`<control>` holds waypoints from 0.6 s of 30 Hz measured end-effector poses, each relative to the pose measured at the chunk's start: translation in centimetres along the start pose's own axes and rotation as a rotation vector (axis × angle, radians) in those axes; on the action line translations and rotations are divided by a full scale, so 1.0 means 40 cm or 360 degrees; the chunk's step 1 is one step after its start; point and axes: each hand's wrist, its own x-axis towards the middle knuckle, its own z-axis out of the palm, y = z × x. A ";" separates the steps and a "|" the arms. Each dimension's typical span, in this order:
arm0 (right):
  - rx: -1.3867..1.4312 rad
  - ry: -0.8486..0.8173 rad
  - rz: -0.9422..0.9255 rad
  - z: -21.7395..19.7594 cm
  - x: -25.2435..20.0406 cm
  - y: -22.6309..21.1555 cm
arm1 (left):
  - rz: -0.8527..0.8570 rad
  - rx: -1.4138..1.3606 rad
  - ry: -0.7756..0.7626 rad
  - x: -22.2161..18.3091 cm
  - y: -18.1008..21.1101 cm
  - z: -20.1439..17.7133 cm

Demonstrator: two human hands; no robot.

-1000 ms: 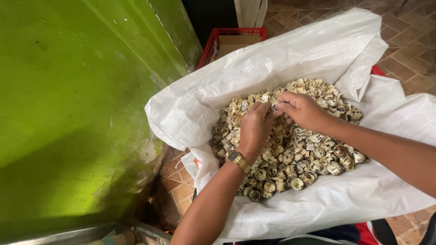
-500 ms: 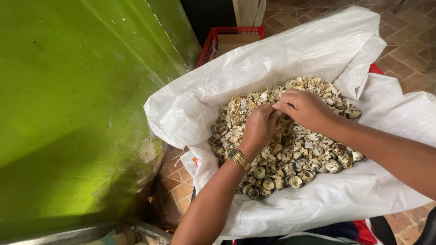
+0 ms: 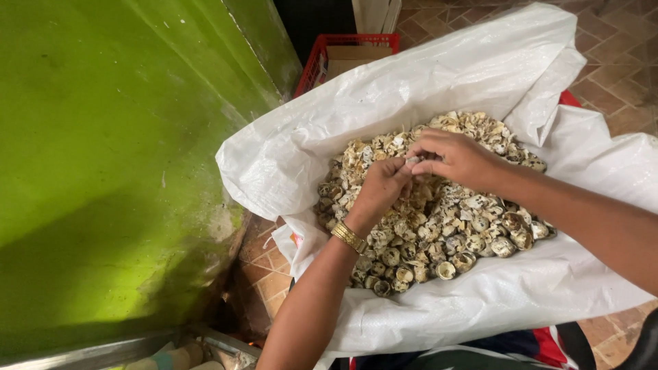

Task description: A person is manually sorting through a large bag of quail eggshells, sifting and inspecting the pieces with both hands.

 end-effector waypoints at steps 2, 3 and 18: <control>0.0047 0.0033 -0.0047 -0.002 -0.004 0.015 | -0.0061 -0.0147 -0.0023 0.026 -0.063 -0.008; 0.0090 0.0068 -0.0104 -0.004 -0.002 0.022 | -0.0114 -0.0292 -0.0042 0.039 -0.093 -0.014; 0.0086 0.0154 -0.0116 0.009 -0.013 -0.014 | -0.0312 -0.0572 0.0097 0.060 -0.145 0.015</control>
